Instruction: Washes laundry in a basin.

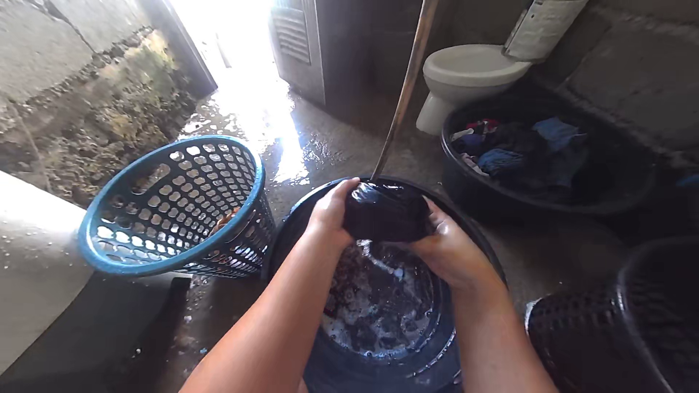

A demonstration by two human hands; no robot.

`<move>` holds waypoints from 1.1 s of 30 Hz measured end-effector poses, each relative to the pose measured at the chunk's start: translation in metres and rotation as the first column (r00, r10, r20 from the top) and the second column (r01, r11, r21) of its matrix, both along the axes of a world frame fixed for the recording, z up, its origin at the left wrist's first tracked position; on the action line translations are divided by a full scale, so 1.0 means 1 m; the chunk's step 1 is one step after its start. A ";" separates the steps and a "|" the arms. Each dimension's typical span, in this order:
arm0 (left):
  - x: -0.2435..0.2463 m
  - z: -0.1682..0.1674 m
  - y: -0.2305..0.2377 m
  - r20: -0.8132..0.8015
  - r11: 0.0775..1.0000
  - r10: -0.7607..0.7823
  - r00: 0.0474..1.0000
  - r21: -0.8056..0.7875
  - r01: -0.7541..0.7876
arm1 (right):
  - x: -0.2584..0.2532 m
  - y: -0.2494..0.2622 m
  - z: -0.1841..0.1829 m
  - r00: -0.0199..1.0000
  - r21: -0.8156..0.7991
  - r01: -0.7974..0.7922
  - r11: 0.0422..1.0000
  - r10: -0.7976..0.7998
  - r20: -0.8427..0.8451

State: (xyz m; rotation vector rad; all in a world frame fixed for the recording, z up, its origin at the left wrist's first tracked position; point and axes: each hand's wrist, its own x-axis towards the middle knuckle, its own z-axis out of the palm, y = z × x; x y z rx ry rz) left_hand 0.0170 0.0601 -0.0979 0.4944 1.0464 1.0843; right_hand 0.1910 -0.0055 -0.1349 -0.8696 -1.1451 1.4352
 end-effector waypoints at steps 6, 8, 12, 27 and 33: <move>0.014 -0.007 -0.009 -0.488 0.651 0.244 0.838 0.723 0.232 | -0.019 0.004 -0.009 0.886 -0.402 -0.137 0.905 -0.070 -0.459; 0.021 -0.009 -0.016 -0.497 0.648 0.217 0.840 0.717 0.257 | -0.037 0.007 0.001 0.815 -0.522 0.069 0.850 -0.349 -0.462; 0.028 -0.020 -0.016 -0.296 0.896 0.115 0.948 0.444 0.030 | -0.056 0.012 0.004 0.767 -0.149 0.589 0.794 -0.608 -0.207; -0.012 -0.077 0.000 0.415 0.782 -0.619 0.667 0.248 0.571 | -0.056 0.000 0.033 0.725 0.659 -0.068 0.749 -0.417 0.548; -0.071 0.056 -0.002 -0.550 0.919 0.334 0.765 0.372 -0.134 | -0.039 0.032 -0.026 0.980 0.214 -0.177 0.961 0.151 0.130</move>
